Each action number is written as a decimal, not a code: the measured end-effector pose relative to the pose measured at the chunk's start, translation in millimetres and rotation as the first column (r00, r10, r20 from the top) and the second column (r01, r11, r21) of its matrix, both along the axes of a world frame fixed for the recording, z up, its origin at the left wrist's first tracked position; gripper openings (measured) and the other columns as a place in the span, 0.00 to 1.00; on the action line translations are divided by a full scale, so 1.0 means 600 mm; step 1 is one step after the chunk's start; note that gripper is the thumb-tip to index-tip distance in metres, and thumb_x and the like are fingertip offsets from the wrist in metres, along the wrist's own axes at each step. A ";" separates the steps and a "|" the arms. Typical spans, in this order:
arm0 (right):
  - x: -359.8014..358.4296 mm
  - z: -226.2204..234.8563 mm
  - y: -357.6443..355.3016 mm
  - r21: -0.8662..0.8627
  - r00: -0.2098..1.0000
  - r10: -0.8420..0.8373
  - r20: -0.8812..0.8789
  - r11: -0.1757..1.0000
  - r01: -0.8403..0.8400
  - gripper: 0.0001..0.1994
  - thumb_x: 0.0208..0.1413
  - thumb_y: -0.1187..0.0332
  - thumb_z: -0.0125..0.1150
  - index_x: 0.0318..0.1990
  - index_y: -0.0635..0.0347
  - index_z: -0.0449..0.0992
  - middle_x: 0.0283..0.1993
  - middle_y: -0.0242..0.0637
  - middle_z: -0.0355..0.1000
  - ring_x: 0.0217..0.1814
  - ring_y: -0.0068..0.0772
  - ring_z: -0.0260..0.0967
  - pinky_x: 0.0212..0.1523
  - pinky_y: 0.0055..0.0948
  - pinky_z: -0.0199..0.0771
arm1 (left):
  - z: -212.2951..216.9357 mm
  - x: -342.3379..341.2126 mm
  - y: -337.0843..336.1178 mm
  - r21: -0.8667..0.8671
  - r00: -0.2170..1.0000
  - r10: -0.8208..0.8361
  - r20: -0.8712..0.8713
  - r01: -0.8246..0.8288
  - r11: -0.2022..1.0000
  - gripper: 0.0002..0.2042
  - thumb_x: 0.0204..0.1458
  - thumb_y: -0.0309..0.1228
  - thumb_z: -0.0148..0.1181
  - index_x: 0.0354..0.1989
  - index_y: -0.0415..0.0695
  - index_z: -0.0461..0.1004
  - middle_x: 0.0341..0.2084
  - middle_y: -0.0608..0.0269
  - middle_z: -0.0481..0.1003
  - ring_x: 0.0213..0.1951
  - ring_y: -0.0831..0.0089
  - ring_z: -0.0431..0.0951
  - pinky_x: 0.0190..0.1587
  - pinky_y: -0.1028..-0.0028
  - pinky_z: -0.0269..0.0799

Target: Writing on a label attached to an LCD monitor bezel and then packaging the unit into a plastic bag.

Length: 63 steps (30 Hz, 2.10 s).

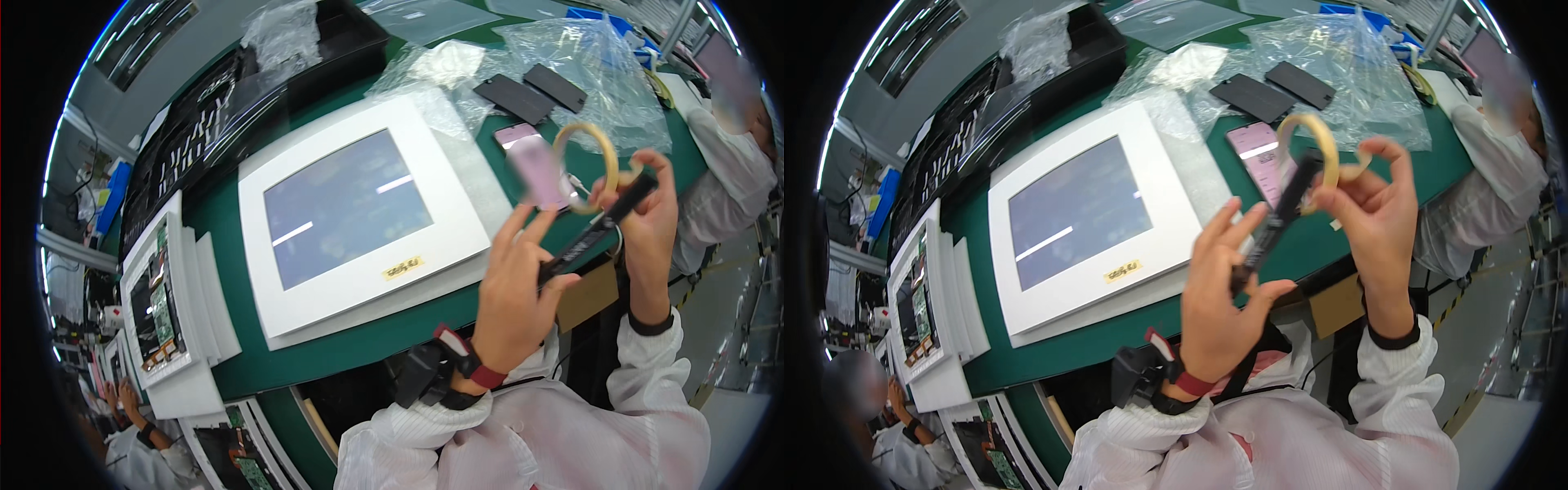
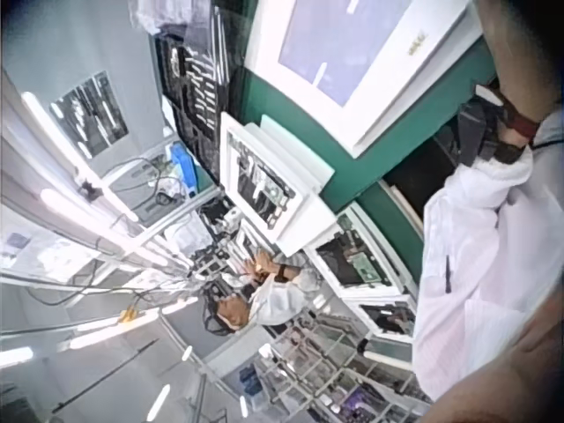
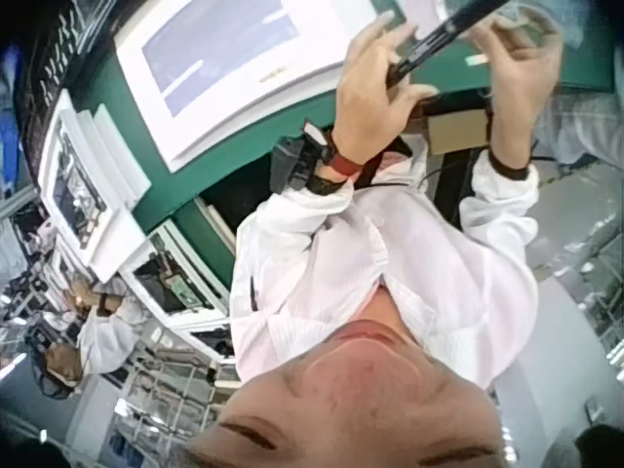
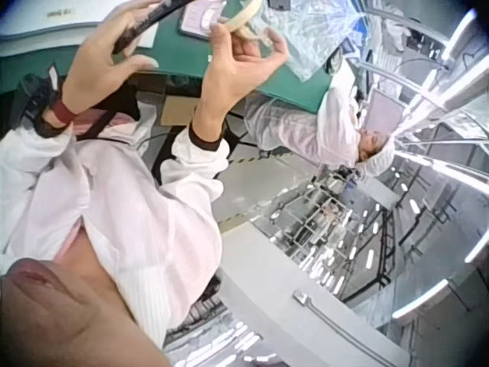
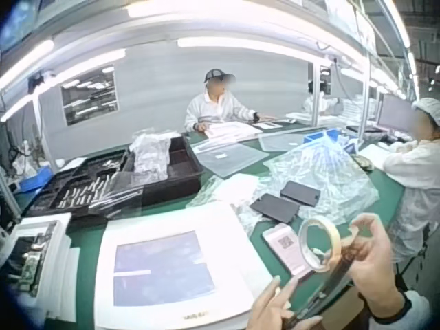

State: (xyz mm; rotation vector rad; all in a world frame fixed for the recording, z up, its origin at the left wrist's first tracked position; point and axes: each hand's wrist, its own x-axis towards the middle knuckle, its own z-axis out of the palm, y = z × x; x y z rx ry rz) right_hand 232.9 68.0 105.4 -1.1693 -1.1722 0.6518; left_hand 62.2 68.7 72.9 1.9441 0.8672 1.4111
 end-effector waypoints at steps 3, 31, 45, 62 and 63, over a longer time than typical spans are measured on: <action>0.072 0.004 0.047 0.106 0.824 -0.326 0.463 0.944 0.314 0.26 0.42 0.82 0.61 0.50 0.59 0.58 0.33 0.41 0.73 0.34 0.29 0.72 0.37 0.24 0.69 | 0.010 -0.015 -0.003 -0.269 0.995 0.015 0.098 0.012 0.963 0.19 0.36 0.24 0.67 0.37 0.37 0.67 0.46 0.58 0.70 0.48 0.70 0.68 0.39 0.76 0.64; -0.189 -0.009 0.034 -0.263 0.819 0.527 0.226 0.843 -0.470 0.05 0.47 0.77 0.57 0.32 0.67 0.75 0.28 0.38 0.74 0.29 0.24 0.70 0.31 0.20 0.68 | -0.008 -0.153 -0.009 -0.388 0.897 0.356 0.260 -0.241 0.890 0.18 0.42 0.22 0.64 0.21 0.44 0.55 0.23 0.61 0.74 0.27 0.78 0.69 0.34 0.79 0.65; -0.257 -0.038 0.073 -0.090 0.679 0.409 0.610 0.887 -0.453 0.10 0.43 0.82 0.55 0.34 0.60 0.76 0.33 0.37 0.70 0.35 0.31 0.65 0.35 0.28 0.65 | -0.008 -0.239 0.008 -0.476 0.801 0.589 -0.106 -0.561 0.677 0.13 0.38 0.23 0.64 0.21 0.41 0.60 0.14 0.66 0.69 0.22 0.76 0.62 0.29 0.75 0.60; -0.267 -0.058 0.046 -0.003 0.344 0.183 0.921 0.886 -0.464 0.15 0.36 0.79 0.53 0.37 0.61 0.74 0.39 0.39 0.63 0.44 0.39 0.59 0.42 0.33 0.60 | -0.013 -0.237 0.019 -0.236 0.638 0.609 -0.471 -0.756 0.610 0.14 0.35 0.29 0.66 0.19 0.42 0.62 0.13 0.64 0.65 0.18 0.63 0.64 0.30 0.68 0.58; -0.269 -0.057 0.045 -0.001 0.339 0.179 0.924 0.885 -0.466 0.16 0.36 0.79 0.53 0.38 0.62 0.74 0.39 0.40 0.63 0.45 0.39 0.59 0.42 0.33 0.60 | -0.009 -0.238 0.018 -0.229 0.606 0.607 -0.514 -0.779 0.584 0.16 0.35 0.31 0.67 0.19 0.42 0.62 0.12 0.65 0.64 0.18 0.63 0.63 0.29 0.68 0.58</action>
